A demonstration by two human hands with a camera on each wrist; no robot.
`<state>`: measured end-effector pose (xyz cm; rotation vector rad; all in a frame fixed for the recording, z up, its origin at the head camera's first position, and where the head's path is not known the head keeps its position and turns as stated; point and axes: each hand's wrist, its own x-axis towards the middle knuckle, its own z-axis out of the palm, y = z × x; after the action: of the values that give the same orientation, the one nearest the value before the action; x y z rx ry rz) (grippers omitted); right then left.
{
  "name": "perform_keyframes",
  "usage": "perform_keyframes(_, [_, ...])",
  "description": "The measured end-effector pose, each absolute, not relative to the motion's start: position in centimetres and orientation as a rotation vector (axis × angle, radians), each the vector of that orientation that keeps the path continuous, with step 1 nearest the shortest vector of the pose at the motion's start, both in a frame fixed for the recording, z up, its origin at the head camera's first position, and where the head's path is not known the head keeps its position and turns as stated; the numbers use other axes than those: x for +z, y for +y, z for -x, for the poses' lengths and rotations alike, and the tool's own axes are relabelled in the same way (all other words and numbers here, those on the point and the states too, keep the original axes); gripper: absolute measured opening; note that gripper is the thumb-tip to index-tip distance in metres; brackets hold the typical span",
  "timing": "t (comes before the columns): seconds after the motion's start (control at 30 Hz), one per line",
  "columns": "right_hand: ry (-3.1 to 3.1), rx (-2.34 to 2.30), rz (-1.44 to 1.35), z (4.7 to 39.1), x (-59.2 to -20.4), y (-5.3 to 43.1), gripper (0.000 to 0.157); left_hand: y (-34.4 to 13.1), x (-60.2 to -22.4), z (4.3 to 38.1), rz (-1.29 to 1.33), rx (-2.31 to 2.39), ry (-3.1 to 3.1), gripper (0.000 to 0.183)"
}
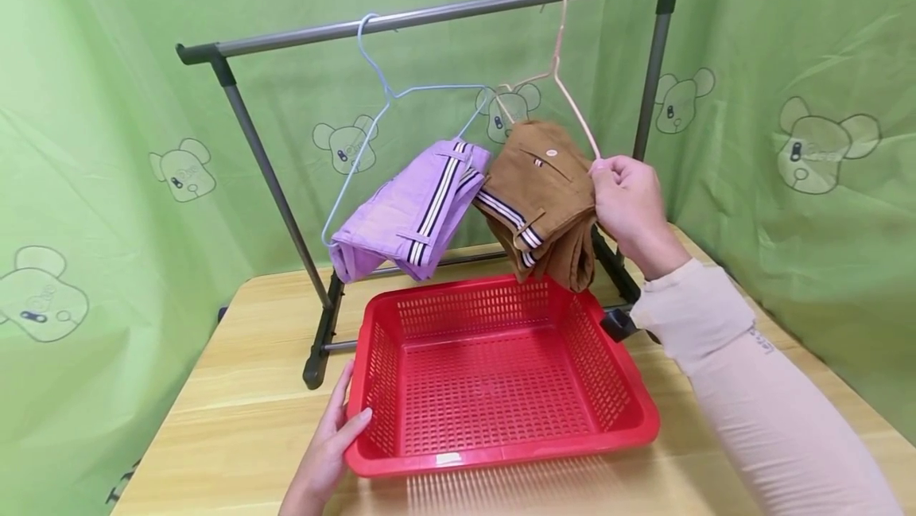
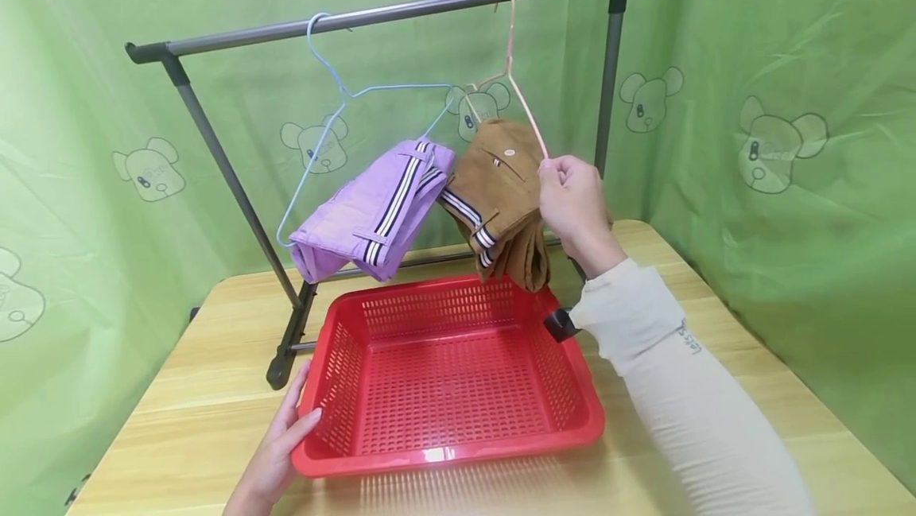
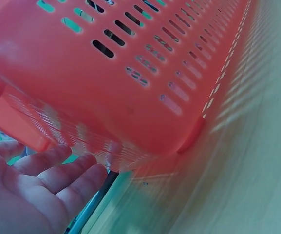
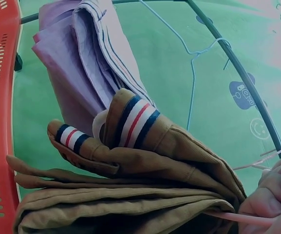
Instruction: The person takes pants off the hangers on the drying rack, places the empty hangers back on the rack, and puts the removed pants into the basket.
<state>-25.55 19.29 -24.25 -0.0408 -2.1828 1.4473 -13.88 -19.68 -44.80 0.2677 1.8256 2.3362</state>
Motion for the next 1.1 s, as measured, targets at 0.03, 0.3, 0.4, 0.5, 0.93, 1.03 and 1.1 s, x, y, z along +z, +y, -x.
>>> perform_keyframes(0.03, [-2.183, 1.444, 0.044, 25.53, -24.27, 19.27, 0.031, -19.67, -44.82, 13.85, -0.269, 2.335, 1.823, 0.074])
perform_keyframes(0.3, [-2.186, 1.431, 0.040, 25.30, -24.35, 19.18, 0.031, -19.74, -45.05, 13.79, -0.304, 2.327, 1.818, 0.074])
perform_keyframes(0.4, [-2.184, 1.425, 0.040, 25.25, -24.32, 19.07, 0.032, -19.85, -45.04, 13.83, -0.319, 2.321, 1.814, 0.074])
perform_keyframes(0.5, [-2.184, 1.422, 0.043, 25.29, -24.31, 18.94, 0.032, -19.97, -45.03, 13.90, -0.340, 2.313, 1.811, 0.074])
perform_keyframes(0.93, [-2.130, 1.470, 0.006, 25.04, -23.67, 18.74, 0.030, -20.10, -45.04, 13.97, -0.328, 2.294, 1.819, 0.073])
perform_keyframes(1.03, [-2.131, 1.464, 0.004, 24.94, -23.47, 18.75, 0.030, -20.11, -45.09, 14.01, -0.314, 2.300, 1.817, 0.073])
perform_keyframes(1.1, [-2.137, 1.457, 0.001, 24.88, -23.37, 18.77, 0.030, -20.11, -45.12, 14.06, -0.310, 2.306, 1.814, 0.073])
